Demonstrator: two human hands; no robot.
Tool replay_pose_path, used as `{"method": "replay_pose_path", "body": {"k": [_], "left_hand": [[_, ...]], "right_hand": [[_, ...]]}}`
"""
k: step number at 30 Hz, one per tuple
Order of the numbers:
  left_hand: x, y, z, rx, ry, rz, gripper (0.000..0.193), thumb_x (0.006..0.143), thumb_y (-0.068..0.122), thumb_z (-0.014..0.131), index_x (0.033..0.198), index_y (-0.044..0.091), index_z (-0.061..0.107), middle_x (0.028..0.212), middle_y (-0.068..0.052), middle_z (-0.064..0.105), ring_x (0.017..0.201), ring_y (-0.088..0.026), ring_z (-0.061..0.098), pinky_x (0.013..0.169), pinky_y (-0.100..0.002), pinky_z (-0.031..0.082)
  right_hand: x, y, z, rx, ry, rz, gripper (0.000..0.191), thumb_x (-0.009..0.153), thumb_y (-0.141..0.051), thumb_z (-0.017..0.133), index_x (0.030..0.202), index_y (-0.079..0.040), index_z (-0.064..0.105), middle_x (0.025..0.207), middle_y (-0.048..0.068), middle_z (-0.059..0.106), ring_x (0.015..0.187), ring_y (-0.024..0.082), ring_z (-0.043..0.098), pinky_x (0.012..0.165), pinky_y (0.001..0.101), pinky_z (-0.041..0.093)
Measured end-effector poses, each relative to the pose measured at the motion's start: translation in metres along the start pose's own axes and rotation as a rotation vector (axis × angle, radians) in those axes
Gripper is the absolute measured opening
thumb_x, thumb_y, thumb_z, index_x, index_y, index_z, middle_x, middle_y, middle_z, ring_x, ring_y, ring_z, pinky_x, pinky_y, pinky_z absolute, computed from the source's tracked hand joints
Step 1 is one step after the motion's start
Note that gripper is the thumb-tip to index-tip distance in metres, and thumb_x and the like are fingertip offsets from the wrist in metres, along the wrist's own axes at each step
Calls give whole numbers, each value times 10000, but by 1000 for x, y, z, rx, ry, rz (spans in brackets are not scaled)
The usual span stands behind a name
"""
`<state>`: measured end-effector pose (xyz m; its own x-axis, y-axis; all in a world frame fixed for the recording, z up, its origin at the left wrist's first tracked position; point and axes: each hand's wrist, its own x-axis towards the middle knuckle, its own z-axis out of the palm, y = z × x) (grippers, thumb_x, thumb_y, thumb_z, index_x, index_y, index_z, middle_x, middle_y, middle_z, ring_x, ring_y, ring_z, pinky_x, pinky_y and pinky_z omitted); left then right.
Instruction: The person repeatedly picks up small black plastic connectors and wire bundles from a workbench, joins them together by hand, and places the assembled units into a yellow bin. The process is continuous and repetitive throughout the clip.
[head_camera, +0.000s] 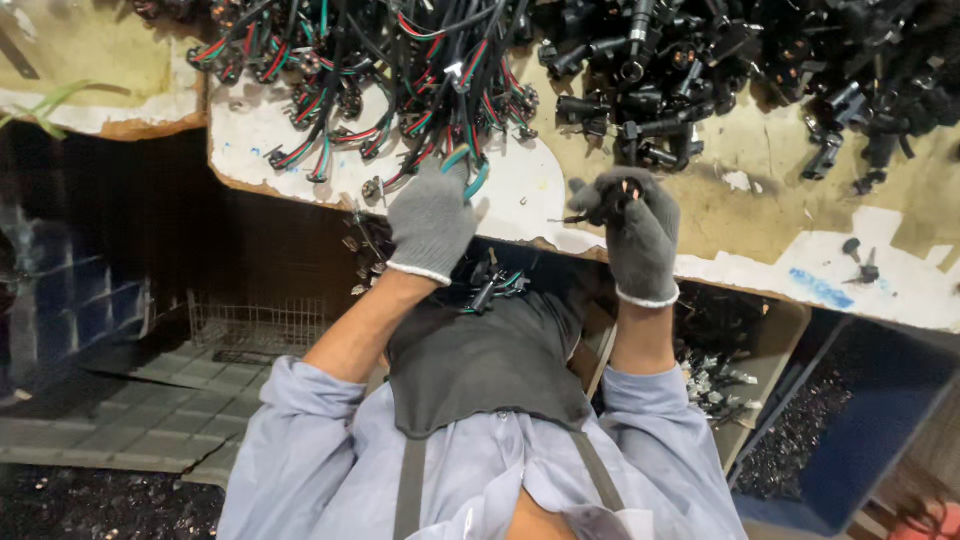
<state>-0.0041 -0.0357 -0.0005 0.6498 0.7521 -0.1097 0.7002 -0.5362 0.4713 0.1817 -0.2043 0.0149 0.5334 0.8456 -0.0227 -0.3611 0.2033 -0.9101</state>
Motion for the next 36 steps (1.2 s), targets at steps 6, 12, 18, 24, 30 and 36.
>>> {"method": "replay_pose_path", "body": {"k": [6,12,18,24,30,36], "left_hand": [[7,-14,29,-88,28,1,384,756,333,827,1087,154,750,968,-168,673,788,-383,692,640,-503,535],[13,-20,-16,-477,57,-1,252,829,226,809,1066,142,810,867,-114,755,772,-264,704,708,-406,550],[-46,2,-92,-1116,-138,-88,270,835,44,724,1095,79,788,949,-74,788,868,-94,733,828,-271,595],[-42,-2,-70,-487,296,155,216,865,98,806,1079,71,800,977,-156,750,879,-289,742,799,-363,575],[-42,-15,-26,-179,318,128,142,864,253,813,886,116,786,925,-124,718,784,-340,700,666,-444,543],[-15,5,41,-111,118,111,264,840,375,821,802,118,780,852,-157,673,704,-354,678,571,-483,503]], "right_hand": [[-20,12,19,9,108,270,234,1030,-233,690,1053,-12,616,689,32,558,676,158,584,819,425,607],[-26,13,41,-922,-182,-288,270,925,-61,795,1069,-35,568,973,128,691,899,259,729,790,340,570],[-14,8,49,-977,-350,-443,485,743,-361,913,956,-64,595,763,119,584,684,334,612,635,413,477],[-4,12,47,-1142,-356,-466,428,698,-370,873,776,-51,597,626,138,530,562,358,552,553,444,415],[-18,20,16,-1066,-98,-191,34,818,-22,593,787,-22,605,650,155,540,575,318,592,595,390,458],[-21,38,19,-1098,-24,-198,230,784,-154,774,880,-35,603,703,117,598,594,277,613,598,373,494]]}}
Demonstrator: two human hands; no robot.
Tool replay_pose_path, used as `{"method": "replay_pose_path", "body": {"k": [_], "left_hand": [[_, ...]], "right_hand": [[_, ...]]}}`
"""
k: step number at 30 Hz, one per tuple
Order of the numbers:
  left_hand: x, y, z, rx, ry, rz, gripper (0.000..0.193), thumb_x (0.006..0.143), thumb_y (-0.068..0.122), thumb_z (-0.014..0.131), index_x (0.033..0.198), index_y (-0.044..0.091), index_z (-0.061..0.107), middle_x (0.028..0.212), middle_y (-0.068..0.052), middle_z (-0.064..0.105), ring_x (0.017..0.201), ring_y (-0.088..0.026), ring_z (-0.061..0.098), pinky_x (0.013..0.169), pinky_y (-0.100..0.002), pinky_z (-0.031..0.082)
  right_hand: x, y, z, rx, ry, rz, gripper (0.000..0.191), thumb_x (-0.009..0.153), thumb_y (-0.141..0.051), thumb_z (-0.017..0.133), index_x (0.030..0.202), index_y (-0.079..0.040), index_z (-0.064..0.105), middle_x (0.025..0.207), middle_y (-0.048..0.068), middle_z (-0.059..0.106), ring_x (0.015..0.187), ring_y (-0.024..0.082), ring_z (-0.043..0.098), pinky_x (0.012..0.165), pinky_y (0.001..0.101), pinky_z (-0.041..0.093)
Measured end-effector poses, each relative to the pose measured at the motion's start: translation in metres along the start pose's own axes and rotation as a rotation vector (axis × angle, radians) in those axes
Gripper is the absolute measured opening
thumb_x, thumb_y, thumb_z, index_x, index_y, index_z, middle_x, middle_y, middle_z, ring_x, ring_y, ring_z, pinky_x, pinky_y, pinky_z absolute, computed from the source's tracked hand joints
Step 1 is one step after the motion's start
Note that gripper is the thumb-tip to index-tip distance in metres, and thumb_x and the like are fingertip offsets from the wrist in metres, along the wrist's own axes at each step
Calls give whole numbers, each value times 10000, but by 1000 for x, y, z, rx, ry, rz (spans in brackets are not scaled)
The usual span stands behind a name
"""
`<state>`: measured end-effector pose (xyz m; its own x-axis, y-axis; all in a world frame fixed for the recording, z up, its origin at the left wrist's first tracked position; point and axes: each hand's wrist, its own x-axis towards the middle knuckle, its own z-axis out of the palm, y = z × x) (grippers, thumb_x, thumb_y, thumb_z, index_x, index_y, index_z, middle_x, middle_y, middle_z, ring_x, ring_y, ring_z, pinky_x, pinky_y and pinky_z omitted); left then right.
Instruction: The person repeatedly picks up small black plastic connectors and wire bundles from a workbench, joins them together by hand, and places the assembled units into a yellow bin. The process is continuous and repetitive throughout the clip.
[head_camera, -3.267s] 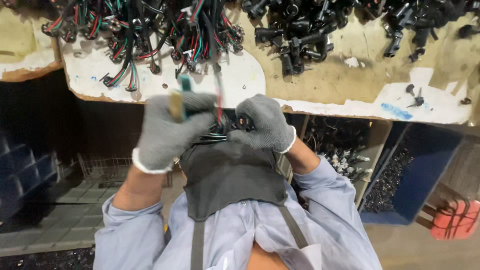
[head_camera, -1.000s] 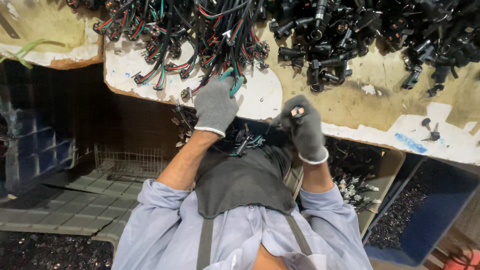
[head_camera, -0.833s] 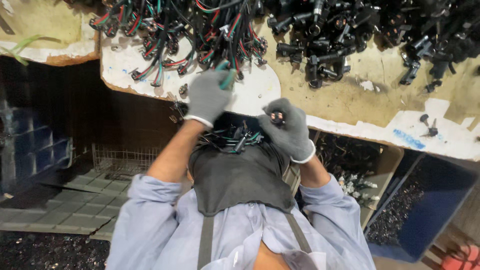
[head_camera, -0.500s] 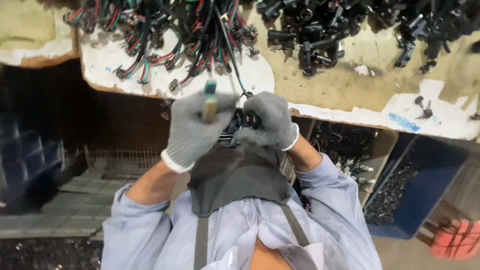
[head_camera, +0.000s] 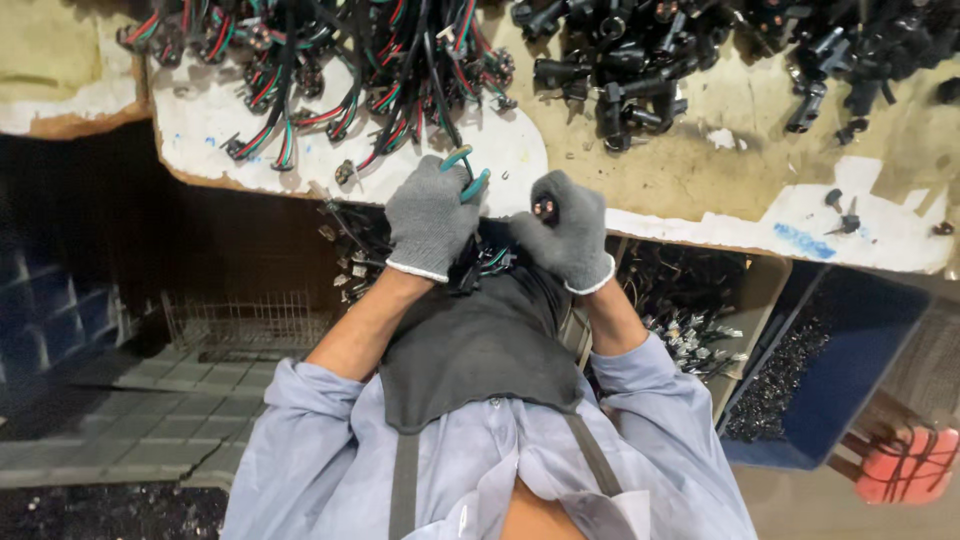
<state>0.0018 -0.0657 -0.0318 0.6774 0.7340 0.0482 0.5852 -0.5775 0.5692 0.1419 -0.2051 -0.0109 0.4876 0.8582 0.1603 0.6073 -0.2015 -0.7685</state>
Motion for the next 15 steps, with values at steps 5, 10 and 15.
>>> {"method": "replay_pose_path", "body": {"k": [5,10,15], "left_hand": [[-4,7,-51,-535,-202,-256,170,827,254,830,857,99,766,803,-141,718,703,-311,680,646,-429,537],[-23,25,-103,-838,-286,-88,111,800,105,734,899,78,776,831,-106,741,775,-256,734,837,-383,583],[-14,9,-104,-547,-54,115,94,879,150,801,933,74,786,847,-116,745,838,-281,755,1005,-402,559]], "right_hand": [[-4,-3,-14,0,-82,-110,443,745,-318,892,954,-51,607,768,97,611,657,285,625,626,389,510],[7,-7,-17,114,-210,-334,551,702,-451,914,930,-51,611,757,113,577,668,315,600,614,410,472],[26,-19,-17,18,-213,-397,566,652,-456,950,838,-55,596,661,110,519,598,322,548,562,431,424]]}}
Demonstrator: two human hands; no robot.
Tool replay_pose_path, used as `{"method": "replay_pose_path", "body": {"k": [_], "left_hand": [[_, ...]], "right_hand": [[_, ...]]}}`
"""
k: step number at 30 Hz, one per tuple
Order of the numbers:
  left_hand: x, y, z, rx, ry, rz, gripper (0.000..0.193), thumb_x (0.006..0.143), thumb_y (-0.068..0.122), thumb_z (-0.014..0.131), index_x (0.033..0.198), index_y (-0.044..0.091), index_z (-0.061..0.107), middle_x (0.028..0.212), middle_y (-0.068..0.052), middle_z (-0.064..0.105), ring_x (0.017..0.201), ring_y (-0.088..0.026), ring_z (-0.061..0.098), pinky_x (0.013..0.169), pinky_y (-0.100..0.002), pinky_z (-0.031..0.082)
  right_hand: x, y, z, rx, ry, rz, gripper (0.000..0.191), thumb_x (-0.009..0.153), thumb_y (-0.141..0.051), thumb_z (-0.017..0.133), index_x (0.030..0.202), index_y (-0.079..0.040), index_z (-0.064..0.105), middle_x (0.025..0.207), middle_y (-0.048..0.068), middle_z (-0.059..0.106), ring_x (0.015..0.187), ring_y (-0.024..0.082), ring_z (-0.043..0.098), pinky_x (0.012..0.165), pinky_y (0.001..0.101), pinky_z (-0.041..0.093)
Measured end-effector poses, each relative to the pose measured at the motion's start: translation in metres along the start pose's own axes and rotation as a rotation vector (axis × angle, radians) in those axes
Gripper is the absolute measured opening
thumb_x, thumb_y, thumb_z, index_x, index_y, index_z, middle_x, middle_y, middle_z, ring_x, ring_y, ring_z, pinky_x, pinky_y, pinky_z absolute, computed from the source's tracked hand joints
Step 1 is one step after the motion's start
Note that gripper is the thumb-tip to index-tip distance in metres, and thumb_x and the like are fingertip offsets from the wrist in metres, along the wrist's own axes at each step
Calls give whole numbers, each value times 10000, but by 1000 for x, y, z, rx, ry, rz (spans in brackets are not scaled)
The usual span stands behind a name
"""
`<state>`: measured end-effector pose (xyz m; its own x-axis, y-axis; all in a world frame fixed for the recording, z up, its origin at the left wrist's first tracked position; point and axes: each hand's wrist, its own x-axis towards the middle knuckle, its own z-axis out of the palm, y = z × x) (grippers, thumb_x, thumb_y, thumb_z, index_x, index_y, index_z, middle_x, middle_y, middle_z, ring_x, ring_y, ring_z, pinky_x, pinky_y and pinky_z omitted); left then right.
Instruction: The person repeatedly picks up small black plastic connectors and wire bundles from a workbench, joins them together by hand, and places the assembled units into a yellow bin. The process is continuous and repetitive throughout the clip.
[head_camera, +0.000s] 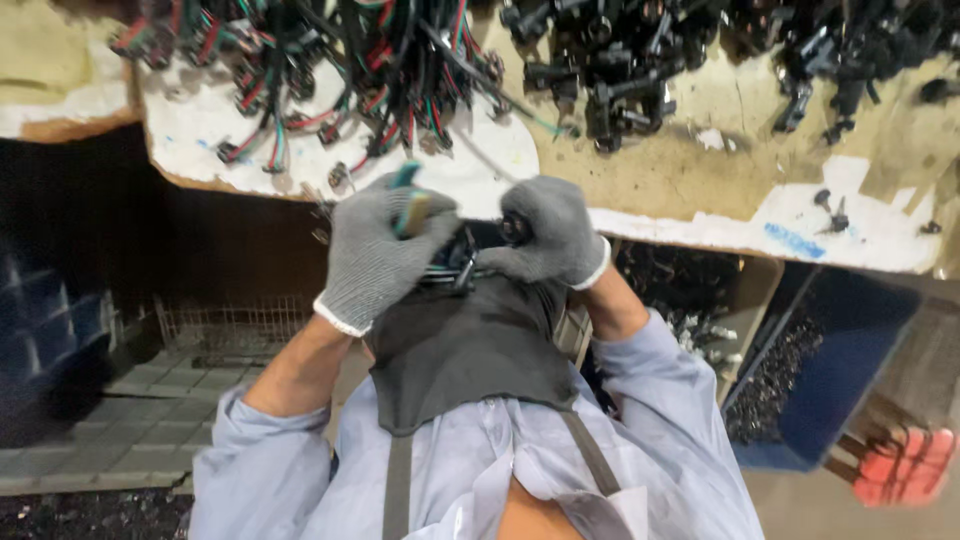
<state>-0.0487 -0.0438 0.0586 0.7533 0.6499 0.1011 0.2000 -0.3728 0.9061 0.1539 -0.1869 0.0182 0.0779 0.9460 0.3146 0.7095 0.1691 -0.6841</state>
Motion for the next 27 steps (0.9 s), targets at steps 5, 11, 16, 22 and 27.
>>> {"method": "replay_pose_path", "body": {"k": [5,11,16,22,27], "left_hand": [[-16,-40,-22,423,319,-121,171,872,185,829,1012,90,806,903,-165,693,803,-351,700,748,-436,550],[-9,-84,-33,819,66,-65,195,972,311,790,1058,138,768,946,-140,681,810,-346,695,654,-471,532],[8,-87,-25,813,-96,-166,239,833,350,774,979,161,765,906,-157,673,759,-388,691,642,-497,543],[-1,-80,-7,703,-124,-240,300,884,385,778,978,103,742,857,-193,661,754,-406,682,637,-522,530],[4,-86,8,174,-143,-154,249,827,296,765,1010,128,749,790,-159,679,734,-361,705,663,-482,542]], "right_hand": [[-7,-2,-8,-247,237,309,401,835,-208,946,985,-50,609,752,81,599,645,240,631,598,371,497],[45,26,38,-217,204,231,426,828,-176,909,1102,-43,612,914,115,670,690,221,693,604,356,529],[75,38,57,-81,283,278,215,948,-38,787,1041,-66,596,800,70,615,712,231,632,627,380,499],[41,26,10,553,892,117,204,933,32,657,1096,-20,546,920,30,588,704,113,595,594,308,502],[88,49,-16,-28,645,-18,156,1020,63,679,1123,-20,598,954,89,659,818,182,648,690,303,538]]}}
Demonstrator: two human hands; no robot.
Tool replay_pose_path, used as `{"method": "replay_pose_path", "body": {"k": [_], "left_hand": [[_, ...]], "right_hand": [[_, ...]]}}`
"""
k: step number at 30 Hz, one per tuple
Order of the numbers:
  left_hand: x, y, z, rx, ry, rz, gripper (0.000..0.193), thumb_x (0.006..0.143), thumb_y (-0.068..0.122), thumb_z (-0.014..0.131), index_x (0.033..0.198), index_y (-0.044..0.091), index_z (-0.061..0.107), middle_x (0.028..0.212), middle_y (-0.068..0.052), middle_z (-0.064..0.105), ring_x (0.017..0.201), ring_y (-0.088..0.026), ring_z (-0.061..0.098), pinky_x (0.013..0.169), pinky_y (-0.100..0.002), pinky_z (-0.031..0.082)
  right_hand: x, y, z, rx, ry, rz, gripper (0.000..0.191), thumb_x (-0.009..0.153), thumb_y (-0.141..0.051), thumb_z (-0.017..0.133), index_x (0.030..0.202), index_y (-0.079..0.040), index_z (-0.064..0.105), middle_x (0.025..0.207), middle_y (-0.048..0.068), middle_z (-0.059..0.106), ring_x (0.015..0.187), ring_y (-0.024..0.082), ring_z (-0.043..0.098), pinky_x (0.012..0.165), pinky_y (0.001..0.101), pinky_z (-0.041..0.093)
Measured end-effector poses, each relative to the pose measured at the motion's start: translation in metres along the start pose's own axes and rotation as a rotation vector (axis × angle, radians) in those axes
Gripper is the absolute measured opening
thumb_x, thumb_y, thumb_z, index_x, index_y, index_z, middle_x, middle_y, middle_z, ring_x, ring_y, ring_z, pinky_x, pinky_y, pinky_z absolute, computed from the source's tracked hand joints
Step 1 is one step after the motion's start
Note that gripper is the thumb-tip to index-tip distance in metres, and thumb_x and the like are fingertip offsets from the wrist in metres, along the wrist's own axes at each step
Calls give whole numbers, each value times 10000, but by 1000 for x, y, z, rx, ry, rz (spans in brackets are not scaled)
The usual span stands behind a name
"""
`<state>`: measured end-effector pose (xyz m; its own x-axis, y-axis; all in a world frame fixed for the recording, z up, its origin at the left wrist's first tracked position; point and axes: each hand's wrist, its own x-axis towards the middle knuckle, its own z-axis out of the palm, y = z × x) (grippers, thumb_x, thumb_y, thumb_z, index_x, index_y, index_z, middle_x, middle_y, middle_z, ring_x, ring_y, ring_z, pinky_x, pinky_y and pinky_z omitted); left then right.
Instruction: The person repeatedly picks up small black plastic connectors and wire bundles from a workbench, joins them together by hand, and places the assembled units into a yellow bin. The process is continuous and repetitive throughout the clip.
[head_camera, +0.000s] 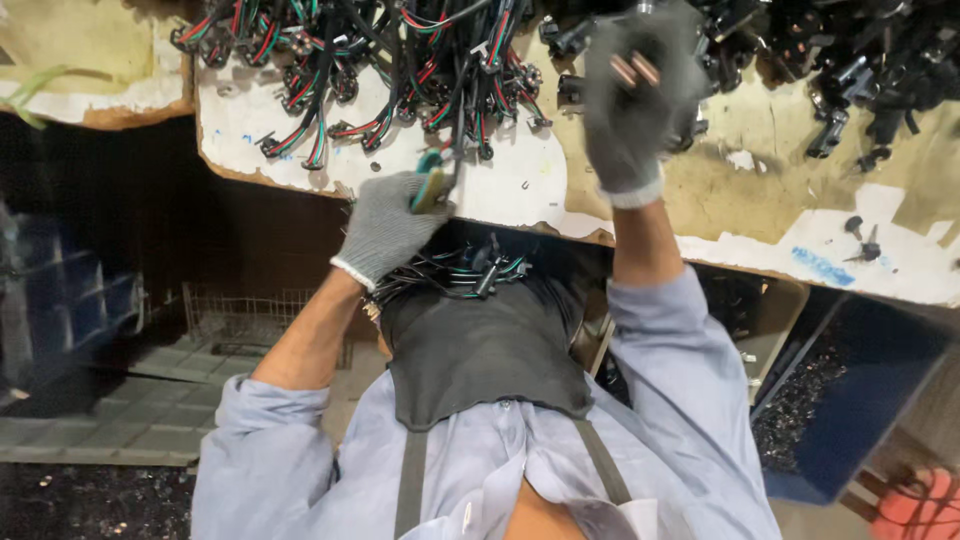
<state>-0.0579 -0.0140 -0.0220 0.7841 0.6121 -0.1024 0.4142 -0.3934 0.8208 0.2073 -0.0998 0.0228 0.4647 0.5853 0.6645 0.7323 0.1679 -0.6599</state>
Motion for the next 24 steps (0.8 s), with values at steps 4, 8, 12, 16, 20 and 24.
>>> {"method": "replay_pose_path", "body": {"k": [4,8,12,16,20,24], "left_hand": [[12,4,15,208,-43,56,170,870,240,750,964,99,735,870,-180,660,816,-398,676,702,-511,528],[11,2,24,356,28,73,165,866,207,733,999,110,746,1006,-184,655,841,-397,679,688,-507,540],[8,-4,29,427,-12,101,196,873,168,707,1053,100,749,1020,-196,652,813,-401,680,656,-504,538],[12,10,21,300,60,84,159,918,189,724,1035,91,765,994,-197,683,787,-395,685,654,-499,534],[4,50,-8,-241,42,-193,228,912,160,762,1120,72,790,889,-132,742,728,-208,645,638,-373,515],[-24,89,-29,-835,-57,-364,298,854,94,799,1131,-6,760,953,-31,794,820,-70,733,742,-239,605]], "right_hand": [[14,18,20,-211,-317,31,227,972,-44,817,1064,-33,610,976,125,676,837,237,670,731,337,533],[-15,6,-3,-128,-260,231,222,985,-77,844,985,-31,627,868,83,682,745,216,672,691,318,543],[-55,-25,-28,-152,-245,324,232,955,-44,825,959,-27,594,845,112,624,727,226,610,683,352,491],[-88,-49,-30,-143,-338,433,309,866,-122,871,953,-53,583,758,92,603,644,207,603,622,348,495],[-98,-59,-33,-37,-424,350,290,889,-129,861,987,-76,593,817,88,625,703,241,636,665,360,516],[-87,-65,-39,8,-544,142,419,794,-287,923,937,-84,586,805,100,598,717,309,618,669,406,489]]}}
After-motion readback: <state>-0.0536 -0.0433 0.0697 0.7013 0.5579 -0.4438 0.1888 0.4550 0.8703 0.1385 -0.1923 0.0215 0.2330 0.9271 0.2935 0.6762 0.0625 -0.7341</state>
